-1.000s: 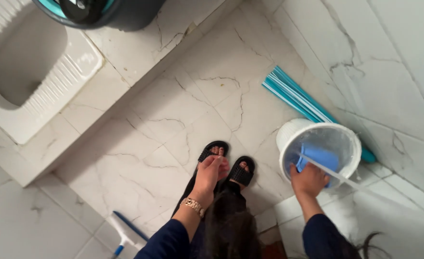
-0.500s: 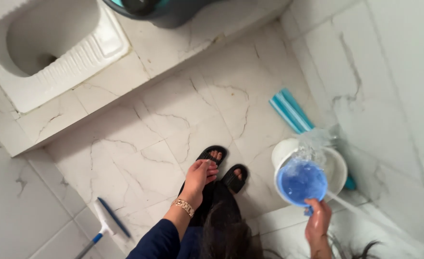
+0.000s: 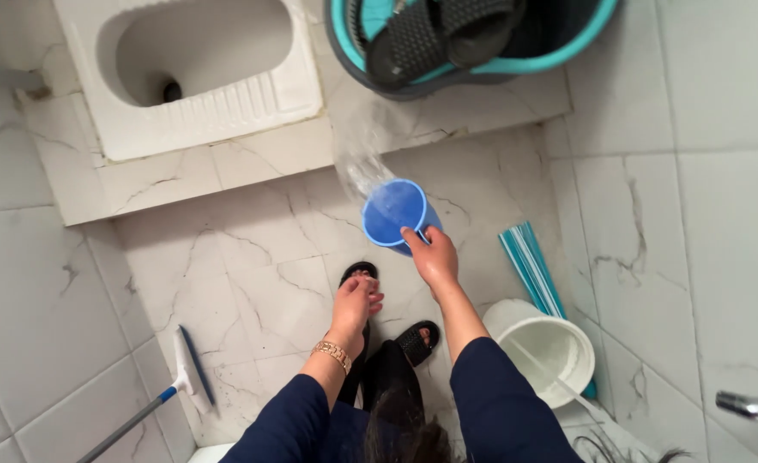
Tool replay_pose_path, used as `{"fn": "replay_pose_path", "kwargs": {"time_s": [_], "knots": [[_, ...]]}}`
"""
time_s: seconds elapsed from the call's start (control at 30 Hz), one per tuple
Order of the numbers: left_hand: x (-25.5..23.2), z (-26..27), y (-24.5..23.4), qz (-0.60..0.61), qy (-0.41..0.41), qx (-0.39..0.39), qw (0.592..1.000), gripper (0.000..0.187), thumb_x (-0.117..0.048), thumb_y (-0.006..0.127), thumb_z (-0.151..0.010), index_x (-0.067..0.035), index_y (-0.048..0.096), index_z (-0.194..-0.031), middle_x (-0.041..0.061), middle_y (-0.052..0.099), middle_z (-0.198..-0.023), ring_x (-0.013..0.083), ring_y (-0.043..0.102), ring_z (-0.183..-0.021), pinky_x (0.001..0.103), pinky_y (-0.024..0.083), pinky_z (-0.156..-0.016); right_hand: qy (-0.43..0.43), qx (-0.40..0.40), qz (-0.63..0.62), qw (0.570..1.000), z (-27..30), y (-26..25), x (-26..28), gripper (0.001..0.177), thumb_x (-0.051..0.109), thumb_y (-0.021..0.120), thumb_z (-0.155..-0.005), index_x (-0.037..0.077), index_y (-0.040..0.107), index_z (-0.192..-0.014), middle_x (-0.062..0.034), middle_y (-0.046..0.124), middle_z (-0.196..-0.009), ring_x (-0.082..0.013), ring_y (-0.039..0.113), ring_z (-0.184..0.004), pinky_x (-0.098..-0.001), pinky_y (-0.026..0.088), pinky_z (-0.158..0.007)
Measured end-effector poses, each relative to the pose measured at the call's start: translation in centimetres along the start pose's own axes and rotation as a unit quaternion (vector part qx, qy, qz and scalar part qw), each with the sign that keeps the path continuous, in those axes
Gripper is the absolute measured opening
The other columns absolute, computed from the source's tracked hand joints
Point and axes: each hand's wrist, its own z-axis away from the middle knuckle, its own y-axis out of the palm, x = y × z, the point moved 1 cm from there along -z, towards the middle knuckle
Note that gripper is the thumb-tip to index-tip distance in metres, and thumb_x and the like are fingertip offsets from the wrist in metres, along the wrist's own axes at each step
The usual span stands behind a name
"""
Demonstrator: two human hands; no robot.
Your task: Cleaning the bathroom floor and door with a sponge and water.
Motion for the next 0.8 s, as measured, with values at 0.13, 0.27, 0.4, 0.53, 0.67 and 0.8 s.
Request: {"fn": "replay_pose_path", "kwargs": {"time_s": [0.13,0.27,0.4,0.53,0.67,0.8], "knots": [[-2.2,-0.2,-3.0,0.020,-0.026,0.014,0.999,0.023,-0.025,0.051,-0.102,-0.007,0.065,-0.102,0.004,0.069,-0.097,0.0146,0.068,-0.089,0.031,0.056,-0.081,0.049,0.082,-0.237,0.967,1.7,1.4,1.5,0.031,0.038,0.070,-0.087,0.011,0.073,-0.102,0.0025,0.073,-0.097,-0.0102,0.063,-0.090,-0.0307,0.049,-0.078],[-4.5,-1.2,-6.3,0.056,-0.039,0.007,0.998,0.022,-0.024,0.051,-0.102,-0.007,0.064,-0.101,0.004,0.070,-0.097,0.0149,0.067,-0.088,0.031,0.056,-0.081,0.097,0.079,-0.235,0.964,5.3,0.6,-0.9,0.035,0.036,0.069,-0.090,0.005,0.072,-0.105,-0.0010,0.071,-0.100,-0.0116,0.063,-0.094,-0.0307,0.051,-0.084],[-6.3,-2.7,-9.4,0.108,-0.052,-0.018,0.993,0.017,-0.022,0.052,-0.101,-0.009,0.063,-0.100,0.004,0.070,-0.097,0.0142,0.067,-0.086,0.030,0.056,-0.078,0.160,0.039,-0.091,0.982,6.5,0.4,-1.7,0.041,0.043,0.072,-0.090,0.004,0.074,-0.100,-0.0062,0.066,-0.089,-0.0176,0.055,-0.077,-0.0329,0.045,-0.074],[-7.8,-3.9,-12.5,0.137,-0.036,-0.037,0.989,0.016,-0.020,0.053,-0.100,-0.008,0.065,-0.098,0.003,0.070,-0.096,0.0128,0.065,-0.084,0.029,0.054,-0.075,0.089,0.062,0.216,0.970,4.8,3.9,1.7,0.061,0.058,0.067,-0.091,-0.002,0.071,-0.091,-0.0215,0.072,-0.083,-0.0307,0.066,-0.074,-0.0427,0.050,-0.073],[-8.7,-4.4,-15.2,0.150,-0.027,-0.081,0.985,0.015,-0.019,0.055,-0.099,-0.008,0.065,-0.098,0.002,0.069,-0.096,0.0123,0.063,-0.085,0.029,0.052,-0.075,-0.025,0.090,0.276,0.956,2.1,13.0,6.1,0.058,0.059,0.065,-0.083,0.008,0.068,-0.110,-0.0194,0.072,-0.104,-0.0397,0.068,-0.098,-0.0478,0.053,-0.082],[-8.1,-5.1,-18.1,0.134,-0.017,-0.156,0.979,0.015,-0.019,0.056,-0.098,-0.008,0.065,-0.097,0.003,0.067,-0.095,0.0137,0.062,-0.086,0.030,0.050,-0.074,-0.108,0.156,0.316,0.930,3.7,21.3,15.5,0.055,0.054,0.064,-0.088,0.004,0.063,-0.111,-0.0204,0.073,-0.098,-0.0399,0.070,-0.095,-0.0492,0.055,-0.083]]}}
